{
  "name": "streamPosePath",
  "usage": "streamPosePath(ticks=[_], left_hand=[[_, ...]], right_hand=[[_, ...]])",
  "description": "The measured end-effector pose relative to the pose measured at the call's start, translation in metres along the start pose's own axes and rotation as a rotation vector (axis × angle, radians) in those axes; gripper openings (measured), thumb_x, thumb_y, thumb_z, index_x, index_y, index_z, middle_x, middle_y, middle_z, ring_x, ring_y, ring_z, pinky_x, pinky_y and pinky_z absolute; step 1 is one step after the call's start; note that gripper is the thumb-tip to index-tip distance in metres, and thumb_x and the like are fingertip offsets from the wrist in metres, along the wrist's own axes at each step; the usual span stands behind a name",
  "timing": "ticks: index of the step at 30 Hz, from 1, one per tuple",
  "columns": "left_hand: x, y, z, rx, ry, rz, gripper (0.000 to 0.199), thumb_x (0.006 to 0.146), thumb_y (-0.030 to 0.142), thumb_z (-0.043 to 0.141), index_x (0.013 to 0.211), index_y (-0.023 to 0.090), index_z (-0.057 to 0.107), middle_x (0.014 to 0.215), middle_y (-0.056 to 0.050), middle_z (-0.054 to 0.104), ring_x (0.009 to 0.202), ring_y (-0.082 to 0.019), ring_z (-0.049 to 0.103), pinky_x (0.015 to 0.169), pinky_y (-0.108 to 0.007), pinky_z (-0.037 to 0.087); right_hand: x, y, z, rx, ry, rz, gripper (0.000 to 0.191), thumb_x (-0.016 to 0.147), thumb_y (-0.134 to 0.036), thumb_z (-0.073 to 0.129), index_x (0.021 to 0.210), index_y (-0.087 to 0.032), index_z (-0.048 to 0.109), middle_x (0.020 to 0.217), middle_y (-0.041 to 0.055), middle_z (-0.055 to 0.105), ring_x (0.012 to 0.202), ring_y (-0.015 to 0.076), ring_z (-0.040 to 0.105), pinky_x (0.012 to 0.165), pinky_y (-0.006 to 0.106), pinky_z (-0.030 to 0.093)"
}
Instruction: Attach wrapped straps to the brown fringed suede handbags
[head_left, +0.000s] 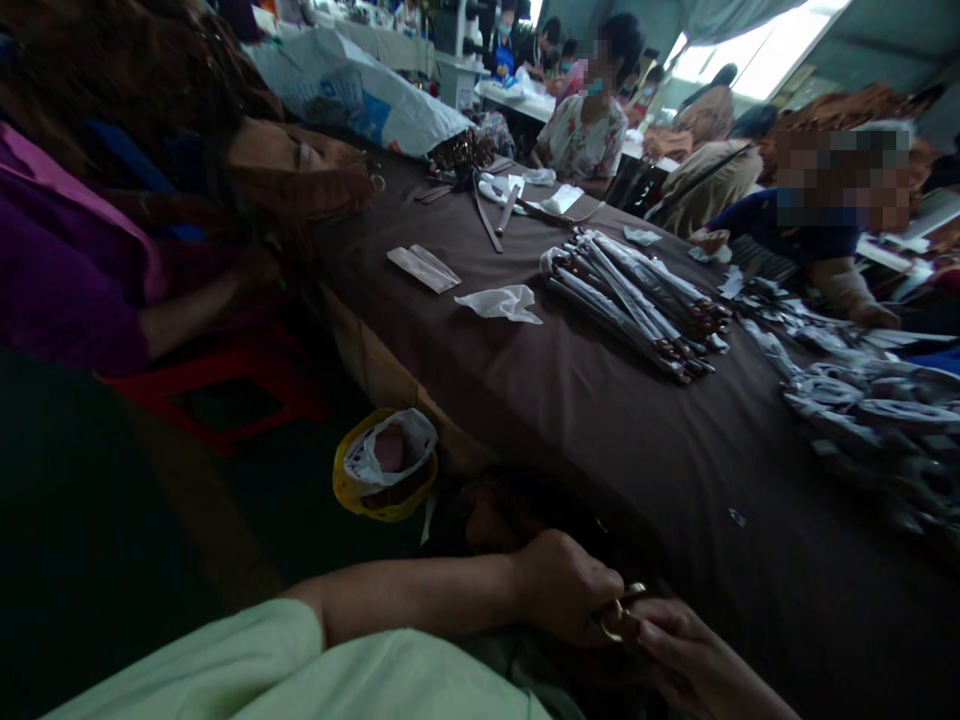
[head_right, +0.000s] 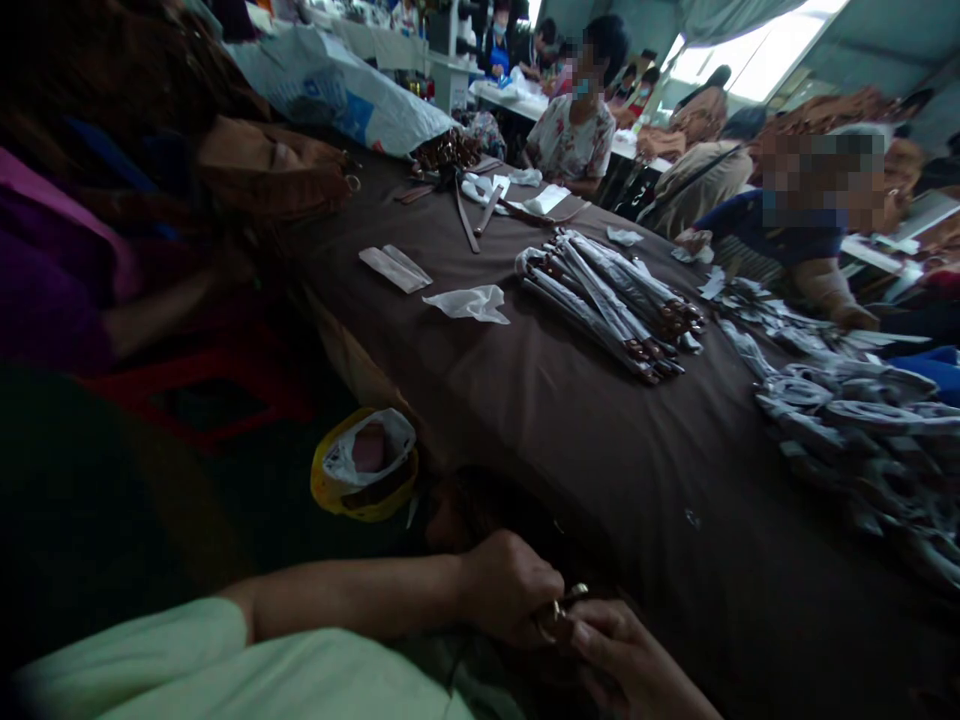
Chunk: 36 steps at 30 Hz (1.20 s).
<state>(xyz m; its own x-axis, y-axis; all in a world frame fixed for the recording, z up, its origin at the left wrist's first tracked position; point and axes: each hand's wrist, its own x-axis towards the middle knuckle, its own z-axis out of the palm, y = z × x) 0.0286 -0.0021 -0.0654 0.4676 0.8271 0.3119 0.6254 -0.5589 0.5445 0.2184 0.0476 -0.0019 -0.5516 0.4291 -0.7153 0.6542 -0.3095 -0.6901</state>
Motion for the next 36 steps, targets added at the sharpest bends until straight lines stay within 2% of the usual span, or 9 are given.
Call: streamPosePath(ticks=[2, 4, 10, 14, 20, 24, 29, 32, 36], left_hand=[[-0.001, 0.0, 0.002, 0.007, -0.019, -0.041, 0.033, 0.082, 0.049, 0.05, 0.083, 0.017, 0.06, 0.077, -0.005, 0.069, 0.067, -0.02, 0.068, 0.054, -0.026, 0.05], [0.001, 0.002, 0.005, 0.03, -0.095, -0.156, 0.031, 0.084, 0.044, 0.049, 0.083, 0.016, 0.061, 0.075, -0.007, 0.069, 0.065, -0.022, 0.068, 0.052, -0.028, 0.05], [0.014, 0.009, 0.013, -0.025, -0.426, -0.282, 0.036, 0.083, 0.046, 0.05, 0.072, 0.016, 0.065, 0.075, -0.009, 0.07, 0.071, -0.026, 0.069, 0.056, -0.032, 0.053], [0.01, 0.007, 0.01, -0.002, -0.235, -0.279, 0.032, 0.083, 0.045, 0.049, 0.083, 0.016, 0.063, 0.075, -0.009, 0.07, 0.067, -0.025, 0.069, 0.054, -0.031, 0.052], [0.001, 0.005, 0.004, -0.011, -0.055, -0.18, 0.029, 0.083, 0.042, 0.048, 0.087, 0.015, 0.059, 0.077, -0.007, 0.069, 0.066, -0.021, 0.068, 0.054, -0.028, 0.051], [0.004, 0.009, 0.004, -0.014, -0.2, -0.259, 0.03, 0.085, 0.039, 0.048, 0.084, 0.014, 0.063, 0.075, -0.01, 0.069, 0.067, -0.024, 0.068, 0.054, -0.03, 0.052], [0.012, 0.013, 0.007, -0.043, -0.371, -0.266, 0.03, 0.083, 0.041, 0.053, 0.079, 0.015, 0.066, 0.079, -0.01, 0.07, 0.072, -0.026, 0.069, 0.055, -0.032, 0.053], [0.01, 0.011, 0.007, -0.021, -0.254, -0.279, 0.031, 0.083, 0.042, 0.051, 0.085, 0.014, 0.063, 0.077, -0.01, 0.069, 0.069, -0.024, 0.068, 0.054, -0.03, 0.051], [0.004, 0.006, -0.002, -0.034, -0.045, -0.221, 0.027, 0.082, 0.042, 0.052, 0.09, 0.017, 0.058, 0.083, -0.005, 0.069, 0.073, -0.02, 0.067, 0.058, -0.026, 0.048]], right_hand=[[0.006, 0.003, -0.002, 0.037, -0.016, 0.011, 0.06, 0.065, -0.077, 0.058, 0.068, -0.017, 0.055, 0.051, -0.0077, 0.034, 0.038, 0.004, 0.026, 0.036, 0.019, 0.018], [0.009, 0.006, 0.002, -0.196, 0.02, -0.051, 0.059, 0.074, -0.075, 0.05, 0.065, -0.017, 0.055, 0.047, -0.0052, 0.039, 0.038, 0.0068, 0.033, 0.037, 0.02, 0.022], [-0.006, 0.01, 0.027, -0.936, 0.432, -0.212, 0.032, 0.092, -0.033, 0.039, 0.082, -0.018, 0.066, 0.073, 0.0132, 0.066, 0.06, 0.0227, 0.062, 0.053, 0.031, 0.038], [-0.011, 0.006, 0.024, -0.8, 0.383, -0.176, 0.038, 0.093, -0.043, 0.038, 0.073, -0.02, 0.062, 0.064, 0.0081, 0.063, 0.055, 0.0187, 0.058, 0.052, 0.028, 0.038], [0.001, 0.017, 0.004, 0.038, 0.066, 0.04, 0.058, 0.071, -0.076, 0.053, 0.074, -0.018, 0.055, 0.054, -0.0066, 0.038, 0.042, 0.0054, 0.029, 0.039, 0.019, 0.021], [0.003, 0.023, 0.012, -0.33, 0.173, -0.072, 0.056, 0.08, -0.071, 0.045, 0.066, -0.018, 0.056, 0.05, -0.003, 0.046, 0.041, 0.0092, 0.042, 0.041, 0.021, 0.029], [-0.013, 0.017, 0.033, -1.094, 0.481, -0.342, 0.038, 0.096, -0.034, 0.034, 0.084, -0.019, 0.066, 0.068, 0.0096, 0.066, 0.054, 0.0186, 0.063, 0.047, 0.026, 0.038], [-0.018, 0.006, 0.03, -0.959, 0.463, -0.27, 0.041, 0.096, -0.04, 0.034, 0.076, -0.019, 0.063, 0.063, 0.0065, 0.064, 0.053, 0.0167, 0.061, 0.048, 0.024, 0.039], [-0.012, -0.004, 0.008, -0.336, 0.131, -0.089, 0.052, 0.084, -0.067, 0.044, 0.074, -0.017, 0.059, 0.049, -0.0041, 0.047, 0.038, 0.0076, 0.04, 0.037, 0.019, 0.028]])
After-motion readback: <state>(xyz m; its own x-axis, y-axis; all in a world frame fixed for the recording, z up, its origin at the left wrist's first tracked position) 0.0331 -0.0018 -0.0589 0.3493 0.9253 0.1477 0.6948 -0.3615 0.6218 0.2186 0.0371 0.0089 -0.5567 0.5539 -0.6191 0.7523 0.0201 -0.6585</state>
